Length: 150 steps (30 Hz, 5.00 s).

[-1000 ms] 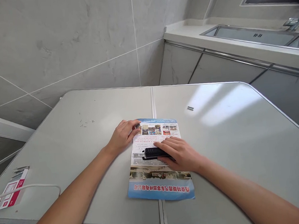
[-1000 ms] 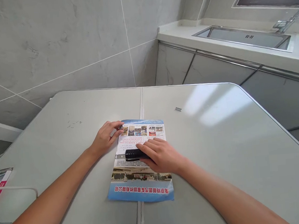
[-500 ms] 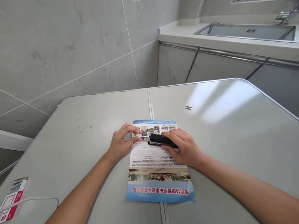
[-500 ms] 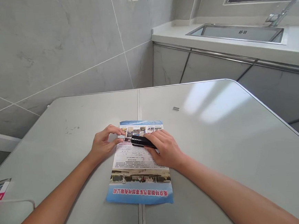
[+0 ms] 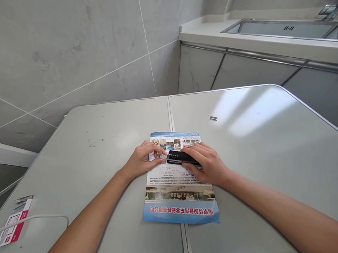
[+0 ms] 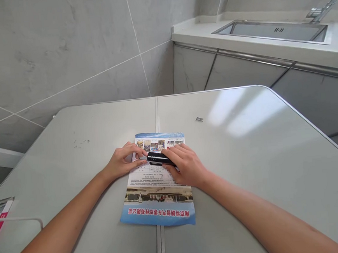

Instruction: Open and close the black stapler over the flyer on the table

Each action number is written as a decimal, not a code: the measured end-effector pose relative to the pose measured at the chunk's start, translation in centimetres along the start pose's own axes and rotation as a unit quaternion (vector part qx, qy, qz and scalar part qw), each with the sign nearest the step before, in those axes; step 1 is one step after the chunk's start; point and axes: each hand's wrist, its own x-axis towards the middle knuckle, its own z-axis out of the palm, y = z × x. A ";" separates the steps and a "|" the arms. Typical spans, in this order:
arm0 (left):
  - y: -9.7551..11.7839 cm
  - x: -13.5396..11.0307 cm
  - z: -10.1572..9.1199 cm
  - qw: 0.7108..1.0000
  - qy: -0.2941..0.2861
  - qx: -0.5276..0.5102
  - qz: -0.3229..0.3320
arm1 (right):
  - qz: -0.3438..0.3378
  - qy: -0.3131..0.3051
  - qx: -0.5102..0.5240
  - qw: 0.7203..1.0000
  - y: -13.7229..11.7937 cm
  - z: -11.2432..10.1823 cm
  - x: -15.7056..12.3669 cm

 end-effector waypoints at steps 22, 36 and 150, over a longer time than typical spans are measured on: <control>-0.8 -0.4 -0.7 0.996 0.006 0.002 0.090 | 0.024 0.086 0.097 0.991 0.3 -1.1 0.0; 1.5 0.6 0.6 0.989 -0.074 -0.022 0.127 | -0.108 0.019 0.100 0.989 -1.8 -0.7 0.3; -4.1 -0.7 1.1 0.992 0.028 0.022 -0.120 | 0.105 0.005 -0.224 0.969 5.2 -1.3 0.1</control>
